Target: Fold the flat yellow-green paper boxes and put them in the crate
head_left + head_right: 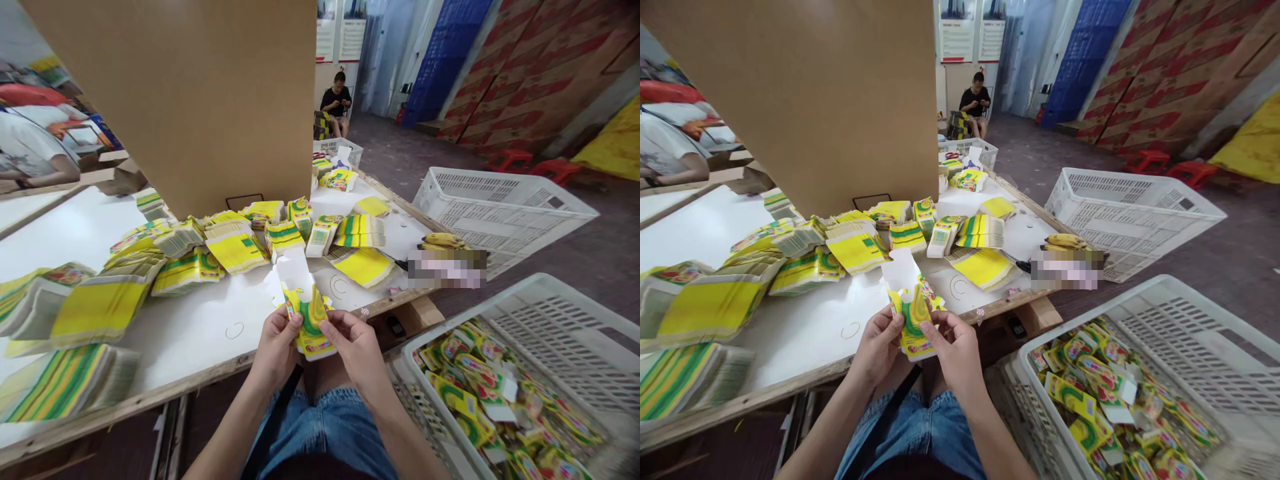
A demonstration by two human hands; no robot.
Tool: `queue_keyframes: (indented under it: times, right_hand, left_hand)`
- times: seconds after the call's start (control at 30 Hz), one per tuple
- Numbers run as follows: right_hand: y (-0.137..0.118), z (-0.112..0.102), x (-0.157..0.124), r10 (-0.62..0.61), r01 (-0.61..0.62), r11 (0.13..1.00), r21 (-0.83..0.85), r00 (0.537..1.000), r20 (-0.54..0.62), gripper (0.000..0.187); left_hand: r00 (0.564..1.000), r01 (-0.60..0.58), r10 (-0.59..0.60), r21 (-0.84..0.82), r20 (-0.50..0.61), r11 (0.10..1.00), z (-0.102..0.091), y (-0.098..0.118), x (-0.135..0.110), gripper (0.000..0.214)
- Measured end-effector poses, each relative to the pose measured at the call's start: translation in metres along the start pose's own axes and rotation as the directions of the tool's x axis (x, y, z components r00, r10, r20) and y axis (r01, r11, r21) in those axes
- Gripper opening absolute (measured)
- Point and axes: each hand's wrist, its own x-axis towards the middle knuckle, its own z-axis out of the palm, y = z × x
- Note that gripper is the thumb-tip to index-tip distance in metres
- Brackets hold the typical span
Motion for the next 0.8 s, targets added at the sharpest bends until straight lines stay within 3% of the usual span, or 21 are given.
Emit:
queue_keyframes:
  times: [0.13,0.27,0.37,0.5,0.67,0.8]
  right_hand:
    - [0.011,0.001,-0.002,-0.083,0.079,0.994,-0.071,0.995,-0.047,0.032]
    - [0.005,-0.005,-0.002,-0.165,0.162,0.982,-0.097,0.986,-0.024,0.031]
    - [-0.007,-0.014,0.002,-0.208,0.218,0.973,-0.079,0.972,0.111,0.051]
    - [-0.023,-0.027,0.006,-0.185,0.243,0.954,-0.176,0.938,0.292,0.029]
    - [-0.03,-0.035,0.005,-0.239,0.354,0.865,-0.356,0.914,0.328,0.026]
    - [-0.028,-0.035,0.003,-0.25,0.35,0.888,-0.3,0.912,0.324,0.03]
  left_hand:
    - [0.994,-0.049,0.062,0.142,-0.089,0.989,0.002,-0.004,0.001,0.039]
    - [0.989,-0.138,0.148,0.269,-0.016,0.953,0.001,0.0,-0.006,0.061]
    - [0.988,-0.111,0.075,0.288,0.132,0.951,-0.002,0.006,-0.012,0.064]
    - [0.967,-0.036,-0.042,0.298,0.251,0.954,-0.005,0.013,-0.015,0.048]
    - [0.945,0.001,-0.109,0.329,0.31,0.944,-0.008,0.012,-0.018,0.049]
    - [0.931,-0.02,-0.115,0.364,0.346,0.931,-0.009,0.013,-0.018,0.042]
